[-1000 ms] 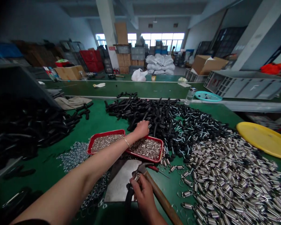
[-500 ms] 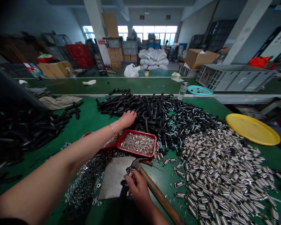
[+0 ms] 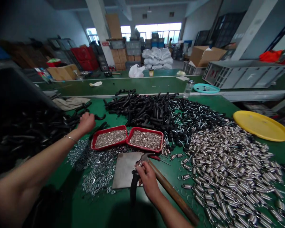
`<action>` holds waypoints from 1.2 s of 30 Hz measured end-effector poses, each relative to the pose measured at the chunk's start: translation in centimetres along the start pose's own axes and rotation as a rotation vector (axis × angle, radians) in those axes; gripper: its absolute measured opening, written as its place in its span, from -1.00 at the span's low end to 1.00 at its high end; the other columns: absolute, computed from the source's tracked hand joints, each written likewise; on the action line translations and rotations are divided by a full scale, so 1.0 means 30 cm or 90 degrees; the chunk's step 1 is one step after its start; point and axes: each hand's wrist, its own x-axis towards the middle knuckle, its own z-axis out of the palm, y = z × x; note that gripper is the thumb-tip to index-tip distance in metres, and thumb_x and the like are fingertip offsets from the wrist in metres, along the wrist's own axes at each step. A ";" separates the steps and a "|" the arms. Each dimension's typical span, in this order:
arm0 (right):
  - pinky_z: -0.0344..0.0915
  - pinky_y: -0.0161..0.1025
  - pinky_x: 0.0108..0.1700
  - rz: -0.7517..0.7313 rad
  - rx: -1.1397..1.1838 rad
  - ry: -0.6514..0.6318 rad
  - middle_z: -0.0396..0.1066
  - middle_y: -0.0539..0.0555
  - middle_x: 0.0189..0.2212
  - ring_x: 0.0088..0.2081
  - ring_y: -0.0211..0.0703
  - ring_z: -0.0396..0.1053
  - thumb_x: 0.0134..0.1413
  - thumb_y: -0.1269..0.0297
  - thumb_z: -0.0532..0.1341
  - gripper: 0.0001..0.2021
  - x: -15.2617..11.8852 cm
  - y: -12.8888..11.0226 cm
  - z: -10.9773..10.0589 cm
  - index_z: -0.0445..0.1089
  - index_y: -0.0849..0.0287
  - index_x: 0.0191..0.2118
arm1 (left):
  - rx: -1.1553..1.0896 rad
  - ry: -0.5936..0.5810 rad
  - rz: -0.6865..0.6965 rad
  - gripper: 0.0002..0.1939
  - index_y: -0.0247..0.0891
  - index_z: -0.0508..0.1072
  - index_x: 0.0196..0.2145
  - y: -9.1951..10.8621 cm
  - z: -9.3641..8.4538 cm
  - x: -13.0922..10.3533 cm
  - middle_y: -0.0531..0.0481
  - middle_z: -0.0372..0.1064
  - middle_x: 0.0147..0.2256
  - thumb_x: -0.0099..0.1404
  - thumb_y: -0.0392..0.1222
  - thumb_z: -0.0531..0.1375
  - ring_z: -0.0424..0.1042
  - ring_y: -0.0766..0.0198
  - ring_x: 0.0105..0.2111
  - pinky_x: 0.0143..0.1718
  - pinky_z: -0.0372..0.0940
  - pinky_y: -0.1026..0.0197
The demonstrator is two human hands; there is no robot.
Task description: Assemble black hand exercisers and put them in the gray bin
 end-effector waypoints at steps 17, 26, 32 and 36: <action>0.14 -0.28 -0.33 -0.183 -0.464 -0.023 0.34 -0.02 -0.48 -0.42 -0.18 0.27 0.29 0.05 0.05 -0.69 -0.001 -0.195 -0.012 0.28 0.11 -0.41 | -1.010 -0.462 -0.208 -0.51 -0.26 0.30 -0.20 0.512 0.041 -0.891 0.13 0.29 -0.62 0.31 0.29 0.09 0.21 0.40 -0.72 -0.72 0.07 0.37; 0.13 -0.24 -0.30 -0.197 -0.489 -0.002 0.31 -0.01 -0.48 -0.40 -0.13 0.30 0.30 0.07 0.05 -0.71 -0.039 -0.197 0.020 0.23 0.10 -0.41 | -0.813 -0.396 -0.074 -0.50 -0.22 0.23 -0.28 0.530 -0.008 -0.897 0.19 0.21 -0.71 0.38 0.31 -0.06 0.16 0.38 -0.78 -0.76 0.02 0.36; 0.13 -0.26 -0.35 -0.196 -0.435 -0.024 0.26 -0.04 -0.51 -0.43 -0.17 0.28 0.33 0.07 0.03 -0.70 -0.070 -0.195 0.026 0.22 0.10 -0.40 | -0.701 -0.300 -0.041 -0.55 -0.21 0.21 -0.18 0.535 -0.001 -0.964 0.19 0.20 -0.69 0.45 0.24 -0.15 0.23 0.30 -0.74 -0.69 0.11 0.29; 0.17 -0.28 -0.38 -0.166 -0.402 -0.118 0.27 -0.05 -0.49 -0.45 -0.20 0.27 0.33 0.06 0.04 -0.73 -0.092 -0.232 0.017 0.23 0.10 -0.34 | -0.488 -0.227 0.067 -0.55 -0.26 0.24 -0.09 0.499 -0.020 -0.969 -0.01 0.39 -0.52 0.50 0.13 -0.23 0.47 0.16 -0.51 -0.46 0.28 0.18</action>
